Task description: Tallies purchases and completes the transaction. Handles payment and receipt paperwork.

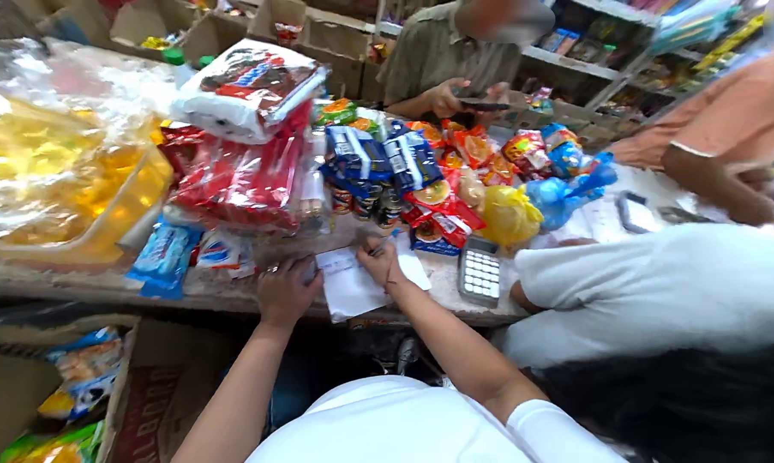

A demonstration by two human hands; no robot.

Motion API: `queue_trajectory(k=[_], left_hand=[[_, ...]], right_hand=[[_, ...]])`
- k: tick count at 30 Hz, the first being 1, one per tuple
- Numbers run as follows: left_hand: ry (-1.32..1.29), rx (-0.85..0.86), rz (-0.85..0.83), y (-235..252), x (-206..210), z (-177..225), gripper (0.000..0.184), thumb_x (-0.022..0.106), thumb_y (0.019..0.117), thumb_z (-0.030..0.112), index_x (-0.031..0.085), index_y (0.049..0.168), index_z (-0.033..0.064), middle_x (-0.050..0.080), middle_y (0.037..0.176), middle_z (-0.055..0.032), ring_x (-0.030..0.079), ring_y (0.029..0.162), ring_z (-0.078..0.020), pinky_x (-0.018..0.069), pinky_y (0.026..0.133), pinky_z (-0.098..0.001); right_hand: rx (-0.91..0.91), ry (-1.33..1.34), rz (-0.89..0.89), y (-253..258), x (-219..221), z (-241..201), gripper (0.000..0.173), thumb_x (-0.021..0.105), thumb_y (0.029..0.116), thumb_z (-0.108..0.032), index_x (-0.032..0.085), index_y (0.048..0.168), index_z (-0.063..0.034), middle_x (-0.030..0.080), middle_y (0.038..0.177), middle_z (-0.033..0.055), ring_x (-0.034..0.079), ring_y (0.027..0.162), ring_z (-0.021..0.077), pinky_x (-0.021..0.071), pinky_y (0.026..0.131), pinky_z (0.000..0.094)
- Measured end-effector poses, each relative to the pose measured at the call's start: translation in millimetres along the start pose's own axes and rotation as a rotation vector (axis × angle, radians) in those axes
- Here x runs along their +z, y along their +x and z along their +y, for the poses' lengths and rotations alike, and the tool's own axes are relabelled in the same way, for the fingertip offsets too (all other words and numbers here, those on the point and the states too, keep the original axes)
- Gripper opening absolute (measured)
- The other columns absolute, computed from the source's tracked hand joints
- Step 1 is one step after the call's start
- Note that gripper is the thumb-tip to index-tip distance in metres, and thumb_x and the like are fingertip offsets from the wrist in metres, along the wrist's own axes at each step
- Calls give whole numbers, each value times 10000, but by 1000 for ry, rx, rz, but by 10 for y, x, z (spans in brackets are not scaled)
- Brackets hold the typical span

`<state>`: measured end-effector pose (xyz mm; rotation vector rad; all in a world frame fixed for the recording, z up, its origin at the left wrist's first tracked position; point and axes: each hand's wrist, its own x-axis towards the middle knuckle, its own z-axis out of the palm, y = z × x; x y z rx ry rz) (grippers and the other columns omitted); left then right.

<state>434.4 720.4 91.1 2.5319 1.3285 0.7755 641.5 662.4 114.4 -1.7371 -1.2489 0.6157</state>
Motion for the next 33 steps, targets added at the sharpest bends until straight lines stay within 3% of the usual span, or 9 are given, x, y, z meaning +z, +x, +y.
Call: queue_trajectory(k=[3,5,7,11,15,24,27,31,33], left_hand=[[0,8,0,9,-6,20,493,517,971,477,761,1196,113,729,1138,-215,692,1021,-477,502,856,-679],[-3,21,13,17,3,15,501,509,969,478,759,1198,109,725,1143,-227,686,1027,-490,494,854,-683],[-10,19,4,4,21,9,509,487,982,480,749,1217,112,717,1172,-230,675,1058,-497,481,877,-693],[-16,8,12,-4,42,-3,508,472,984,471,752,1202,108,717,1164,-227,676,1046,-492,472,867,-696],[-13,2,31,-3,51,-1,503,459,985,467,757,1195,120,721,1143,-227,679,1019,-497,471,836,-698],[-19,-7,26,-17,68,-20,503,463,989,472,755,1201,122,717,1149,-232,671,1045,-488,455,887,-686],[-25,-8,29,-11,79,-22,507,455,991,474,756,1202,124,713,1150,-238,660,1059,-497,450,893,-685],[-19,-20,24,-20,61,-6,513,451,992,472,755,1200,116,712,1153,-249,653,1070,-518,447,897,-696],[-19,-30,7,-15,55,8,514,448,994,459,747,1211,102,704,1157,-265,645,1076,-533,436,905,-709]], right_hand=[[83,181,-55,-168,-333,-136,174,643,989,-114,642,967,58,646,776,71,599,665,79,523,652,258],[91,90,-19,-399,-739,-135,292,572,1040,-145,619,1239,64,714,1061,156,691,909,171,568,864,343],[114,-189,123,-654,-1175,29,335,519,1070,-163,609,1336,19,697,1223,197,694,1097,293,540,989,472],[339,-617,296,-972,-1797,350,400,540,1065,-217,567,1382,26,605,1349,273,608,1236,436,473,1059,576],[375,-613,343,-999,-1861,540,459,556,1065,-259,515,1412,38,619,1302,292,655,1144,448,513,992,578],[407,-615,300,-948,-1890,509,398,491,1092,-217,517,1402,31,638,1275,275,650,1173,421,505,1018,556],[275,-604,318,-1073,-1842,453,353,517,1062,-137,560,1345,70,642,1254,283,650,1157,427,512,1006,551],[79,-595,266,-1227,-1683,541,300,561,1028,-131,639,1237,69,672,1247,244,539,1326,447,439,1118,527],[33,-602,304,-1237,-1656,566,280,578,1013,-124,666,1201,63,695,1212,229,533,1329,460,441,1106,545]])
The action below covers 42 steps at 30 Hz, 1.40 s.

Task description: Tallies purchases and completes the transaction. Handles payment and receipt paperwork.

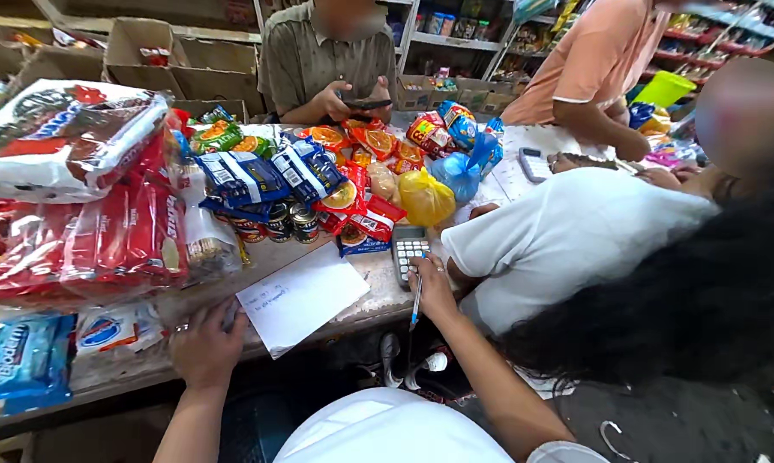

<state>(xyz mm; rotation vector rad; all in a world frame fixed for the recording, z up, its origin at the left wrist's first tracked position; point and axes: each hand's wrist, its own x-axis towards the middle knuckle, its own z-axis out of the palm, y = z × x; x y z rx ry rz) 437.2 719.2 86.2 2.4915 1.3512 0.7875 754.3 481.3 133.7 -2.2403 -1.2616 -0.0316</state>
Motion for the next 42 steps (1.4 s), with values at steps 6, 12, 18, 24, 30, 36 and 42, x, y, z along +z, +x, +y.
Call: queue_trajectory(k=[6,12,18,24,30,36,42], left_hand=[[20,17,27,2,33,-45,531,426,1001,480,758,1192,113,720,1118,-244,666,1034,-505,451,878,-686],[20,15,57,-8,52,-56,514,431,999,471,767,1177,125,726,1104,-232,664,1046,-492,462,878,-659],[12,24,66,-3,51,-61,511,438,996,459,771,1159,108,728,1082,-238,675,1001,-491,473,842,-659],[-11,48,123,-46,33,-49,473,434,1007,399,784,1097,94,737,998,-232,701,880,-463,491,748,-645],[-47,57,107,-65,-43,-8,481,433,1017,390,769,1118,61,723,1030,-259,693,872,-492,493,736,-665],[-55,71,129,-86,-51,-6,469,445,1017,385,785,1069,67,740,1001,-227,711,872,-447,522,748,-633],[30,259,282,-176,59,-135,465,431,1007,362,800,916,95,752,835,-145,722,723,-353,543,633,-544]], right_hand=[[133,-132,62,54,-77,-74,273,556,989,-56,660,1205,74,701,1148,247,641,1128,462,521,960,561],[295,-205,-79,124,-163,-100,293,507,1023,-55,609,1265,74,672,1174,276,632,1146,463,501,989,560],[148,-83,-105,-140,-137,-246,307,494,1008,-80,642,1240,55,704,1138,232,652,1106,440,539,935,523],[186,-169,-20,-236,-252,-157,298,516,1000,-78,650,1208,86,697,1132,270,676,1063,454,542,927,540],[178,107,-29,-254,-138,-330,328,504,1039,-150,618,1212,104,706,971,226,714,874,332,579,814,478],[59,847,-426,194,292,-1216,388,380,1083,-130,680,1064,115,700,935,81,619,852,34,517,837,230],[82,771,-435,853,997,-1469,255,601,1042,-209,623,989,39,625,736,60,590,600,91,541,609,277]])
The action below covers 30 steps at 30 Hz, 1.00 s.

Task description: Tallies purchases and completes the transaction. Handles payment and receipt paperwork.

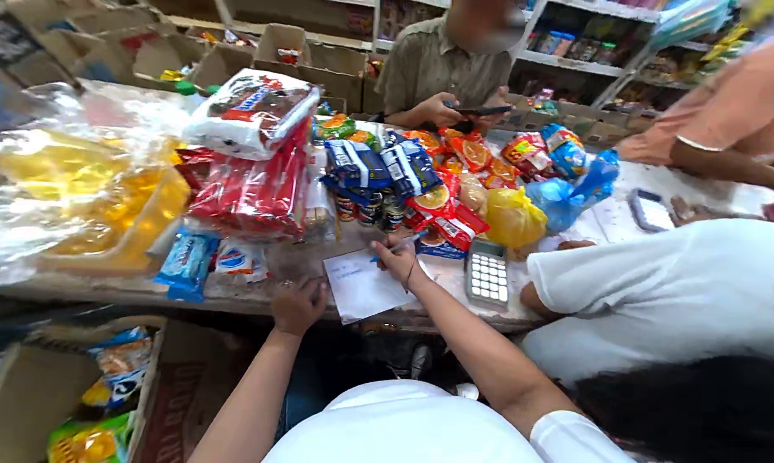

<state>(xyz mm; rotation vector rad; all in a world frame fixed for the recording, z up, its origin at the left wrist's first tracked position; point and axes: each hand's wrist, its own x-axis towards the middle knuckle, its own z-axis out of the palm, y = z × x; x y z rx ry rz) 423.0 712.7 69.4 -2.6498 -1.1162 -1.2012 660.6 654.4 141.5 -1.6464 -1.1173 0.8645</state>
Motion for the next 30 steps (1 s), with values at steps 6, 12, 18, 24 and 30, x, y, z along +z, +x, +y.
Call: queue_trajectory(k=[6,12,18,24,30], left_hand=[[18,168,80,-72,63,-102,490,379,1022,367,786,912,118,722,760,-103,697,672,-291,534,591,-461],[43,185,104,-70,91,-109,478,380,1021,359,792,916,140,714,743,-79,692,675,-267,533,601,-433],[36,188,105,-70,97,-108,463,392,1016,349,793,927,136,711,737,-78,694,679,-255,538,618,-430],[36,184,107,-72,99,-108,458,395,1017,346,794,929,139,707,737,-75,690,685,-254,536,628,-420],[30,187,103,-71,105,-103,462,389,1015,342,792,920,137,716,743,-74,697,692,-251,539,637,-416]], right_hand=[[-46,-60,28,153,85,113,197,713,939,-128,638,816,6,588,653,34,549,554,79,495,565,275],[-180,-164,51,218,113,301,264,703,892,-124,581,675,-35,550,591,-7,523,535,52,463,547,272],[-159,-152,48,225,104,292,271,690,892,-111,558,669,-31,529,582,-2,513,532,59,456,544,274],[-162,-144,72,230,108,299,289,690,880,-94,531,641,-59,492,561,-30,476,512,38,422,525,250],[-120,-137,43,221,97,272,267,704,886,-114,557,674,-45,517,580,-14,491,522,48,429,531,260]])
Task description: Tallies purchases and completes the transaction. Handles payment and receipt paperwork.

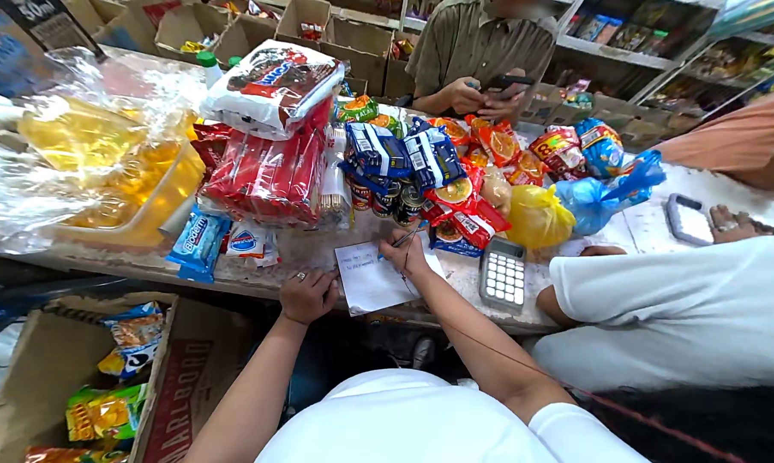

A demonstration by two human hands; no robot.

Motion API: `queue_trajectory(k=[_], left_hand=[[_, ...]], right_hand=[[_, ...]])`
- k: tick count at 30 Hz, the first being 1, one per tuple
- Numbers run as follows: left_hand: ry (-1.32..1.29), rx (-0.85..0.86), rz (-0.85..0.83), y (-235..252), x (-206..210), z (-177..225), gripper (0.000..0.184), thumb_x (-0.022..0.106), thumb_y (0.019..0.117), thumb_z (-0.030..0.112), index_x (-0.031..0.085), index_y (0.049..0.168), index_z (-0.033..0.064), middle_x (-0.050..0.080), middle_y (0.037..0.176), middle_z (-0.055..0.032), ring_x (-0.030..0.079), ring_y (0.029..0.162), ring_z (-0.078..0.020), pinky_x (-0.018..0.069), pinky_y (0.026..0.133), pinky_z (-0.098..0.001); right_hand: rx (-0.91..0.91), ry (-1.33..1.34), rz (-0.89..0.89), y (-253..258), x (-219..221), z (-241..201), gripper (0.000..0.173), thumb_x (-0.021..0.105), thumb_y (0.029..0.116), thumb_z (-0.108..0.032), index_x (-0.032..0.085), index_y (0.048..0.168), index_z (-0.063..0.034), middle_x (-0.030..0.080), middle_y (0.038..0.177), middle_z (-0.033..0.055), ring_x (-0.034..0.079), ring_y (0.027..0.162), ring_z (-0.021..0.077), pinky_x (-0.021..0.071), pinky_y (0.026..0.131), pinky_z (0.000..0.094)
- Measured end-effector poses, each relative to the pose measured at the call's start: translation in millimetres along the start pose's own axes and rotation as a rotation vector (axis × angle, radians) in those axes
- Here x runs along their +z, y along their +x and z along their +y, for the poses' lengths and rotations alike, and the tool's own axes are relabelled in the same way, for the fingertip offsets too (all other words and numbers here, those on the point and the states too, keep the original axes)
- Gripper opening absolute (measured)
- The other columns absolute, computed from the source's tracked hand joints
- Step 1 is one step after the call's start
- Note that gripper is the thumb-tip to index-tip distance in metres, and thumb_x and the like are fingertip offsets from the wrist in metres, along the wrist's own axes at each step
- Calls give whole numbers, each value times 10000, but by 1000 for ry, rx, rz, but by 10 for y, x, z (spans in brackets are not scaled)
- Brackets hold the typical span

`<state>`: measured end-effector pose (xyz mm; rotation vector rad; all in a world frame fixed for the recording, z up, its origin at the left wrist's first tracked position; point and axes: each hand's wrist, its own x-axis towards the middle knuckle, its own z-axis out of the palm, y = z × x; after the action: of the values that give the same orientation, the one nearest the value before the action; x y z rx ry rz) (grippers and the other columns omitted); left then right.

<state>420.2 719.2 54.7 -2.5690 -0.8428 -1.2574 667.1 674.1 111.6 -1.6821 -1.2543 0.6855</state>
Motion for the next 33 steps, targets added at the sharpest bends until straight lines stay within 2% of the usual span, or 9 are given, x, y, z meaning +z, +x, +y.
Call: queue_trajectory(k=[2,6,9,12,14,16,23,28,33], left_hand=[[4,5,1,11,4,-9,462,387,1016,345,792,928,142,715,749,-72,695,698,-246,533,639,-413],[11,10,-1,18,21,7,455,391,1014,340,796,939,147,705,733,-71,690,693,-251,532,643,-412],[11,14,2,15,30,6,463,387,1017,348,792,931,140,696,728,-79,687,686,-258,530,635,-412],[15,-11,-9,1,11,2,476,386,1018,366,793,936,133,709,743,-93,693,686,-275,530,631,-444],[-3,-23,-30,4,4,30,478,390,1020,367,793,951,119,721,772,-122,703,701,-309,533,638,-483],[-13,-15,-40,21,-7,51,487,387,1025,365,790,955,101,717,777,-152,697,691,-342,520,624,-508],[18,16,-20,-7,17,24,537,351,1037,385,777,923,78,709,766,-164,686,679,-359,490,600,-508],[12,25,-28,0,-3,20,526,356,1033,375,780,936,78,696,758,-159,679,691,-358,488,620,-492],[3,24,-38,13,-21,27,528,355,1033,366,779,936,67,699,760,-162,684,694,-359,488,621,-499]], right_hand=[[2,16,-48,-84,11,-61,297,744,915,-160,585,704,-24,561,586,9,530,510,57,472,523,255],[-67,-189,-92,-277,61,-136,278,668,957,-188,635,764,10,580,649,96,567,604,214,478,597,430],[-162,-591,62,-388,-144,-242,153,669,945,-112,725,904,24,722,854,203,720,850,394,558,744,593],[-257,-645,277,-642,-489,-110,231,664,973,-204,719,934,16,720,922,192,721,869,374,574,717,559],[-140,-583,313,-968,-814,-71,303,641,999,-237,714,1142,19,721,1111,208,716,991,382,579,826,561],[-57,-578,395,-1328,-1099,33,315,605,1010,-188,686,1229,24,719,1125,218,704,1022,405,568,862,567],[88,-776,470,-2016,-1515,343,314,569,1004,-171,697,1180,56,728,1138,216,678,1106,430,541,959,550],[153,-773,483,-1939,-1528,291,273,568,1003,-153,707,1107,58,734,1047,222,694,1034,431,547,916,546],[92,-664,345,-1756,-1406,216,304,549,1005,-145,680,1211,37,720,1142,200,664,1095,419,536,944,549]])
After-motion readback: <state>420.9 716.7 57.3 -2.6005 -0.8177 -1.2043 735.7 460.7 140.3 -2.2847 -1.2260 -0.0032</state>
